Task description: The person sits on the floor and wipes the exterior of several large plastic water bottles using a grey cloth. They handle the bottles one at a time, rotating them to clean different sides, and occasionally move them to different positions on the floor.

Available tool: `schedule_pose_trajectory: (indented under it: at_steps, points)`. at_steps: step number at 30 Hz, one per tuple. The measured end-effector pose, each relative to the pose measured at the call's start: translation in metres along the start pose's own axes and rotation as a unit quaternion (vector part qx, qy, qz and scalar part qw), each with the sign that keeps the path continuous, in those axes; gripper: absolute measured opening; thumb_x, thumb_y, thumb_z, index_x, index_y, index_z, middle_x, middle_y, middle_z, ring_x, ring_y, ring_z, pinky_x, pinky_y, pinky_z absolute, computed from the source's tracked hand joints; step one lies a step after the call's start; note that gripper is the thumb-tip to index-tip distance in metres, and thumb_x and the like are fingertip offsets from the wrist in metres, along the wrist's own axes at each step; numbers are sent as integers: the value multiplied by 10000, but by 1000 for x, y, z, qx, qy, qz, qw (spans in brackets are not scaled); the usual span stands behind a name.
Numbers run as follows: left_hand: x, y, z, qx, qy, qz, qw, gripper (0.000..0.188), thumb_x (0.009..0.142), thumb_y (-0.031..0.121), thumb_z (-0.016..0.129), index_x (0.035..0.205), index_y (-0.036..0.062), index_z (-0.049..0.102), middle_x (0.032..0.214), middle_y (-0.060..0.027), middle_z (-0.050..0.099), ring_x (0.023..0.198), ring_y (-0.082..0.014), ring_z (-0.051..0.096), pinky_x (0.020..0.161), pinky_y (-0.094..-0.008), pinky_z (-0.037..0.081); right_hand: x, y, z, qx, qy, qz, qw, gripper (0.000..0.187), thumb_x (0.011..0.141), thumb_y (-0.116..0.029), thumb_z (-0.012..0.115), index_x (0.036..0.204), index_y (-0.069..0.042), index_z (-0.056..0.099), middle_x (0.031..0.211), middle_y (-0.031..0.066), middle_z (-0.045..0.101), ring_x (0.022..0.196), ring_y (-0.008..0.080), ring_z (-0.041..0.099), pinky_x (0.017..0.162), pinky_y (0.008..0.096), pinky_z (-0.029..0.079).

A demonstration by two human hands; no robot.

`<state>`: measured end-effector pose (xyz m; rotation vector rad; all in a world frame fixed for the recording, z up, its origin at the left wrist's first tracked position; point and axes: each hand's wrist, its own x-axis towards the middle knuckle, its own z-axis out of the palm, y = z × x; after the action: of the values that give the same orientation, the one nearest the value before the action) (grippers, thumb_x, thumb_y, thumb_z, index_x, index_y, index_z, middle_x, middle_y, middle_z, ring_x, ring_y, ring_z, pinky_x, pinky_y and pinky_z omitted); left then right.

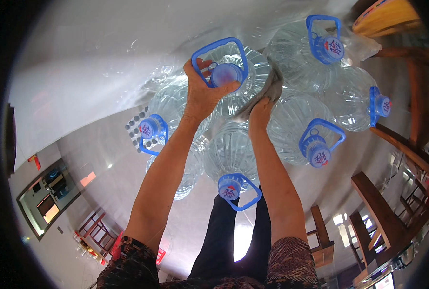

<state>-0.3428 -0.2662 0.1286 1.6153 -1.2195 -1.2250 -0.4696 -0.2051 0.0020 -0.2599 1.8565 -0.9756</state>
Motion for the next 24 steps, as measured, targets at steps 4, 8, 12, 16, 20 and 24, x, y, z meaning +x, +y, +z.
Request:
schedule_pose_trajectory:
  at_steps: [4,8,12,16,20,24]
  points:
    - [-1,-5,-5,-20,11,-14,1000,1072,535,230,904,1284,18,167,1258,-223,381,1097,-296,496,821,-367,542,-49,-8,5,111,-104,203,967,440,947,-331,326,1313,-99,398,1314,120,449,1130,266,516,851,458,496]
    - [-5,-5,-12,4,3,13,1000,1007,645,284,837,1344,-29,182,1299,-250,360,1167,-343,462,909,-412,476,-84,-9,9,-107,-140,37,984,250,908,-158,441,1111,-32,516,1213,160,503,1011,355,554,762,444,509]
    - [-30,-17,-49,164,136,79,974,722,833,244,675,1364,-61,292,1312,-247,406,1220,-391,406,1011,-444,346,-91,-4,-3,-391,-150,-456,785,134,796,-76,586,914,-14,599,1131,225,538,1029,403,515,756,406,475]
    - [-79,-53,-123,394,235,126,880,593,799,196,689,1295,23,416,1303,-204,407,1210,-377,370,1018,-451,306,-105,-60,34,-483,-91,-718,493,195,771,-89,584,934,-1,641,1192,201,534,1094,327,490,832,384,418]
    - [-97,-73,-155,483,214,57,847,633,770,279,712,1307,87,437,1303,-209,403,1220,-394,372,1014,-477,312,-68,-62,84,-615,30,-745,256,311,803,-162,567,1038,26,650,1228,191,517,1111,310,453,915,394,336]
    - [-96,-86,-161,406,178,30,896,649,750,315,732,1297,107,452,1267,-222,439,1137,-400,466,941,-489,383,-64,-52,113,-652,-4,-696,302,326,809,-212,554,1031,7,651,1210,172,520,1135,302,436,920,443,306]
